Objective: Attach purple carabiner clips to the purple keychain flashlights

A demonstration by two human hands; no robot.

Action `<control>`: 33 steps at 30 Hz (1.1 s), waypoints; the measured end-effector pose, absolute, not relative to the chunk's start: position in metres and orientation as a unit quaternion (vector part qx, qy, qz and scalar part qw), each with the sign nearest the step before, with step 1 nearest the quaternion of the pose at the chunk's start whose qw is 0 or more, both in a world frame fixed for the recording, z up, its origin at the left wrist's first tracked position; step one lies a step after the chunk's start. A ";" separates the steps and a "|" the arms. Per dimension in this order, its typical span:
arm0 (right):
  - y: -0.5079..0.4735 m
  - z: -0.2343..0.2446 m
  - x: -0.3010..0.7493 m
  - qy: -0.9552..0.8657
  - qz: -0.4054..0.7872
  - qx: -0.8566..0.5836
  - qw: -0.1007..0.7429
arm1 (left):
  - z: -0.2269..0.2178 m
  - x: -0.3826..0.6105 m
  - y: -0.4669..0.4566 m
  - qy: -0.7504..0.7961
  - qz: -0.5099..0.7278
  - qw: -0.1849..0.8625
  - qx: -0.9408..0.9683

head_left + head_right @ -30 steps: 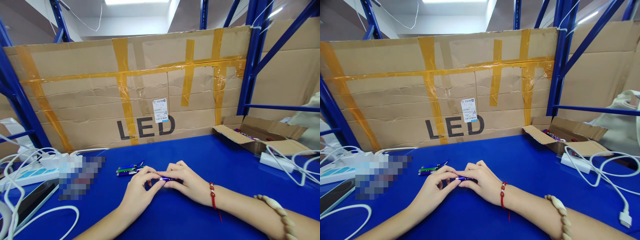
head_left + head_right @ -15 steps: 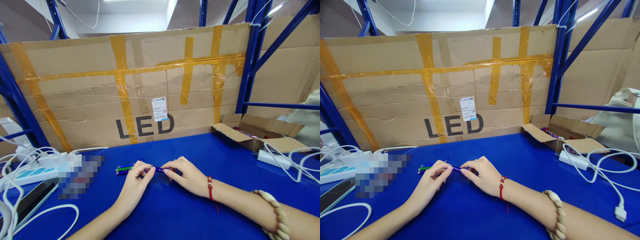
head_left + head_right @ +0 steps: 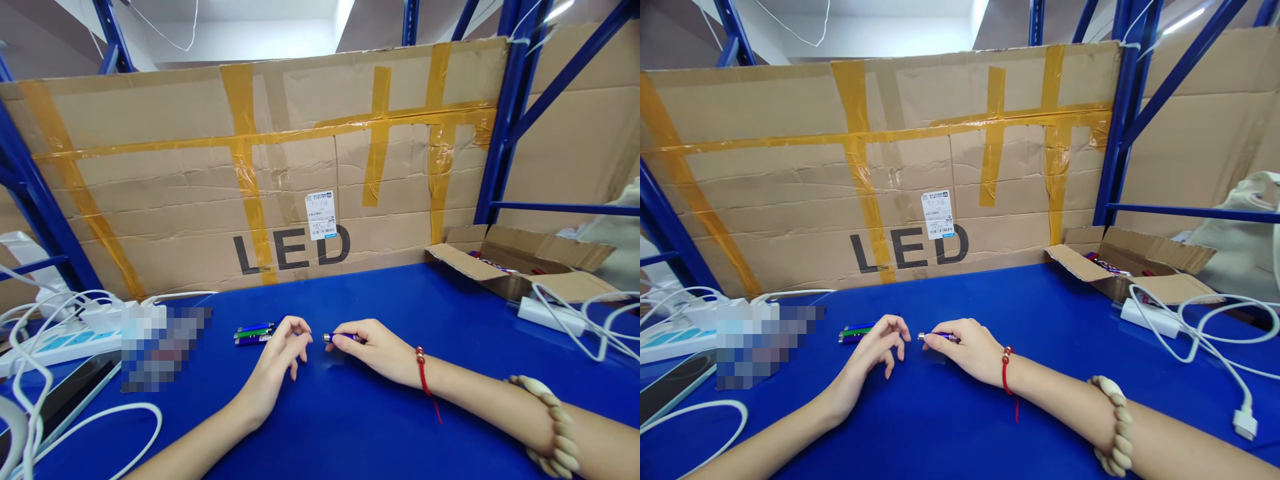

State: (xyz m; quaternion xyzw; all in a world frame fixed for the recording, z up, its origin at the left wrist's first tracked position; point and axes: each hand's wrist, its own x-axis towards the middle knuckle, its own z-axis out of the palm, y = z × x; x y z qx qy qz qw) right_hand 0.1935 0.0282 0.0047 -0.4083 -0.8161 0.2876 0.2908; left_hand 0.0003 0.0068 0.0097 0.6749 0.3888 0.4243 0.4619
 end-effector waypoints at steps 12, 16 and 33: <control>0.028 0.006 0.195 -0.823 0.270 -0.432 0.252 | 0.011 -0.002 0.010 0.385 0.485 0.471 0.629; 0.024 0.005 0.191 -0.832 0.297 -0.381 0.273 | 0.010 0.004 0.006 0.449 0.391 0.375 0.711; 0.024 0.006 0.195 -0.844 0.266 -0.360 0.296 | 0.009 0.001 0.010 0.435 0.440 0.498 0.607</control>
